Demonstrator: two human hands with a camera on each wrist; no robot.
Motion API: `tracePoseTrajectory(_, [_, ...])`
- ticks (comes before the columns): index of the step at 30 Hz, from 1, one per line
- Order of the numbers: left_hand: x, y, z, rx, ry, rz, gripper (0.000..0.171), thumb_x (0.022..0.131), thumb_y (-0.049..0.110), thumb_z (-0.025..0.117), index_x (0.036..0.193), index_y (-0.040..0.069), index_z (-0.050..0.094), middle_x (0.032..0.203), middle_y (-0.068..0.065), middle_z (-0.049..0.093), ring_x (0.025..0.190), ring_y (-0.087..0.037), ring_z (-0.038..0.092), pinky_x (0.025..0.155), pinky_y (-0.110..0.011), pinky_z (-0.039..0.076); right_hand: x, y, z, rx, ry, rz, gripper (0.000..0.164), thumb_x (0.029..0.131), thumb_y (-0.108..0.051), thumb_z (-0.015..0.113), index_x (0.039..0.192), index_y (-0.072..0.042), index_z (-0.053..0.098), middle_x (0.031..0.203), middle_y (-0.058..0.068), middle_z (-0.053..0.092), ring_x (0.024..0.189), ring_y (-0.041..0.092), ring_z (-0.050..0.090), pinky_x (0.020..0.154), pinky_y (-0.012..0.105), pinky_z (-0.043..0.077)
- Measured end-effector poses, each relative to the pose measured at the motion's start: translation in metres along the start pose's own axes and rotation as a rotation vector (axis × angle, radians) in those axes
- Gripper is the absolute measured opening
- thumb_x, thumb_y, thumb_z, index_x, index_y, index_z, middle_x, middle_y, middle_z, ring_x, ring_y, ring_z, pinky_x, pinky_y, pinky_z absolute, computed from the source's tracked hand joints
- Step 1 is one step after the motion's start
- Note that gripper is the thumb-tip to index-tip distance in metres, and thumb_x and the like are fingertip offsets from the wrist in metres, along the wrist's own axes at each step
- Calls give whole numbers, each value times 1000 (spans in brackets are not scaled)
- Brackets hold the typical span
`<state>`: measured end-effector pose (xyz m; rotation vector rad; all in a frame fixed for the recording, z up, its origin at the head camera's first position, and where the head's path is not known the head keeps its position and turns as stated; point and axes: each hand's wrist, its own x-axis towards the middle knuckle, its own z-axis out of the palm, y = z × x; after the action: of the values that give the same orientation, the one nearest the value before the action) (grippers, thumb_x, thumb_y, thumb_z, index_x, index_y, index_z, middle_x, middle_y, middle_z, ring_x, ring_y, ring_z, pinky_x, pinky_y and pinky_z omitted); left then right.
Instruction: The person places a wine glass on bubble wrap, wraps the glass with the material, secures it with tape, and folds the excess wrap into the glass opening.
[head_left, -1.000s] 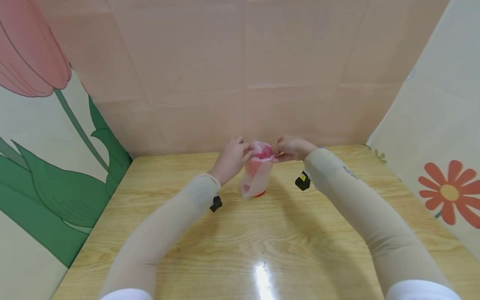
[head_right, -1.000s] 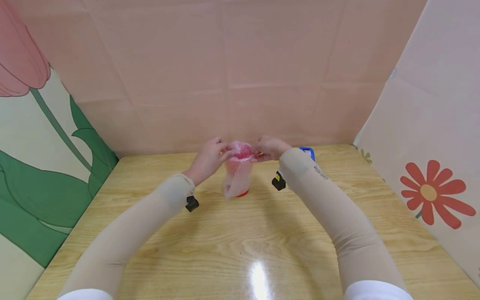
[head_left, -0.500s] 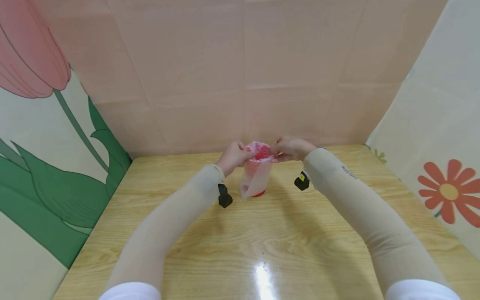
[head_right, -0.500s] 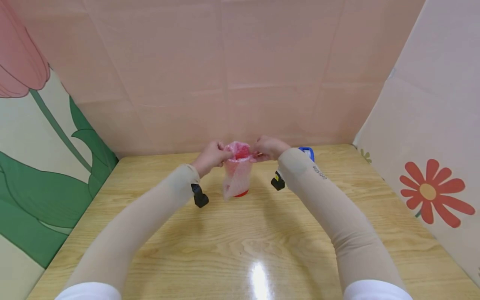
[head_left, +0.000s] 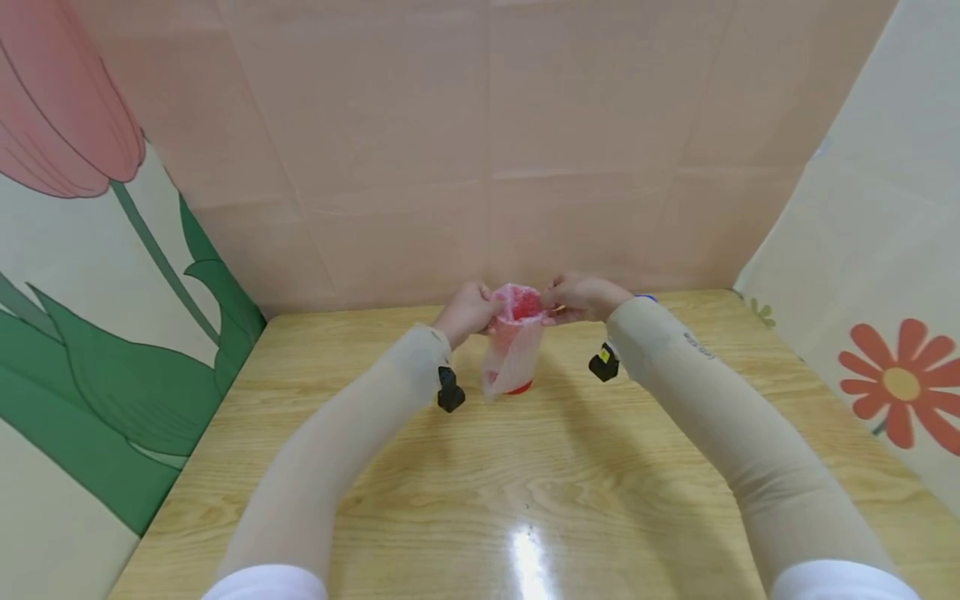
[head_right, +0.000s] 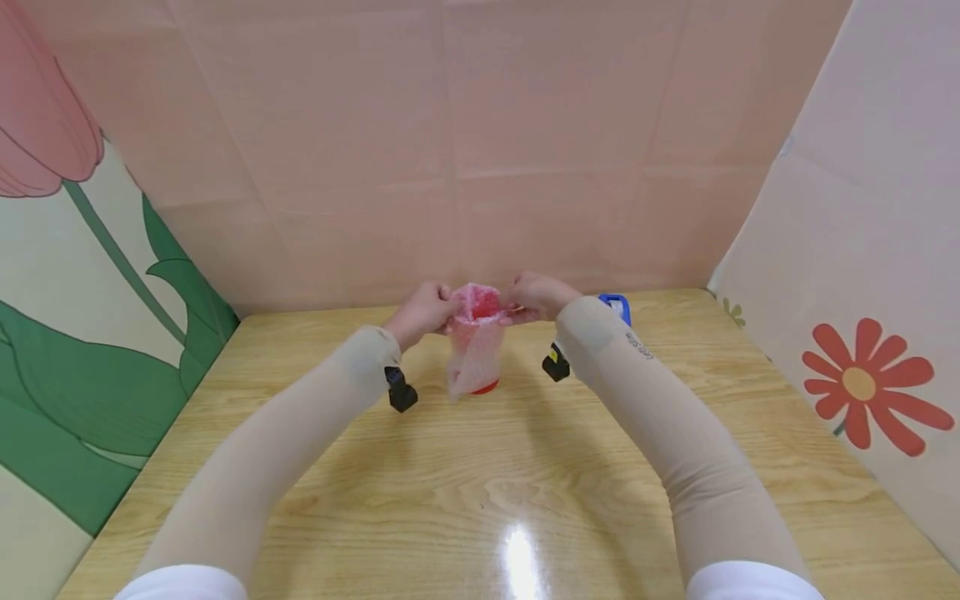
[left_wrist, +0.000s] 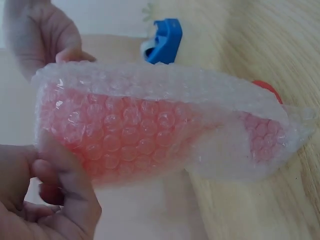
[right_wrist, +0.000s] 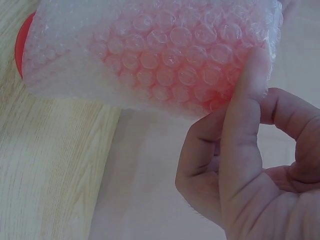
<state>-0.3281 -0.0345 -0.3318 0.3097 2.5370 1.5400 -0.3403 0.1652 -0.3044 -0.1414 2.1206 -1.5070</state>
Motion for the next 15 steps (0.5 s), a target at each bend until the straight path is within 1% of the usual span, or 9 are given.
tracePoseTrajectory(2, [-4,2,-2,150,23,65,24,95,19,50,75,7,46,69,-3,48,58,-12,50,53,-22,48,-1,0,0,-7,13,8,6,89,5,46,94,8,43,80,8,50,66,13,53,66,22,53])
tracePoseTrajectory(4, [-10,4,-5,334,58,150,22,96,25,49,85,7,52,77,-3,50,66,-13,52,55,-22,48,-1,1,0,-5,19,12,11,89,5,47,98,7,41,86,10,49,68,14,53,68,23,54])
tracePoseTrajectory(7, [-21,8,-12,582,90,321,24,95,30,52,96,7,61,86,-2,52,76,-13,51,62,-22,48,-3,0,0,1,22,23,14,89,5,47,100,4,38,92,13,47,69,14,54,69,23,54])
tracePoseTrajectory(8, [-24,9,-14,642,81,390,23,93,29,55,98,8,63,88,-1,53,79,-13,51,65,-22,48,-3,0,0,4,21,24,15,89,5,47,101,4,37,93,14,46,69,14,55,70,24,54])
tracePoseTrajectory(10, [-28,9,-18,752,54,542,21,89,27,62,99,9,66,93,0,56,85,-13,53,72,-21,48,-5,0,-1,9,25,30,19,89,4,47,103,3,34,96,15,44,69,15,55,70,24,54])
tracePoseTrajectory(12, [-29,7,-21,832,15,689,21,84,24,69,100,10,67,97,0,60,89,-13,56,78,-21,48,-6,0,-2,5,27,31,22,90,4,47,107,5,34,98,15,44,70,14,56,71,24,54])
tracePoseTrajectory(14, [-29,5,-23,885,-9,806,24,80,21,73,100,10,67,101,0,63,94,-13,57,83,-22,47,-7,0,-3,-4,30,30,25,91,3,48,111,7,33,98,15,45,70,14,56,72,24,54])
tracePoseTrajectory(15, [-28,4,-23,893,-17,843,26,78,19,74,101,10,67,103,0,64,96,-13,57,86,-22,47,-7,0,-4,-10,31,29,26,91,2,48,112,8,33,98,15,45,70,14,56,72,24,54])
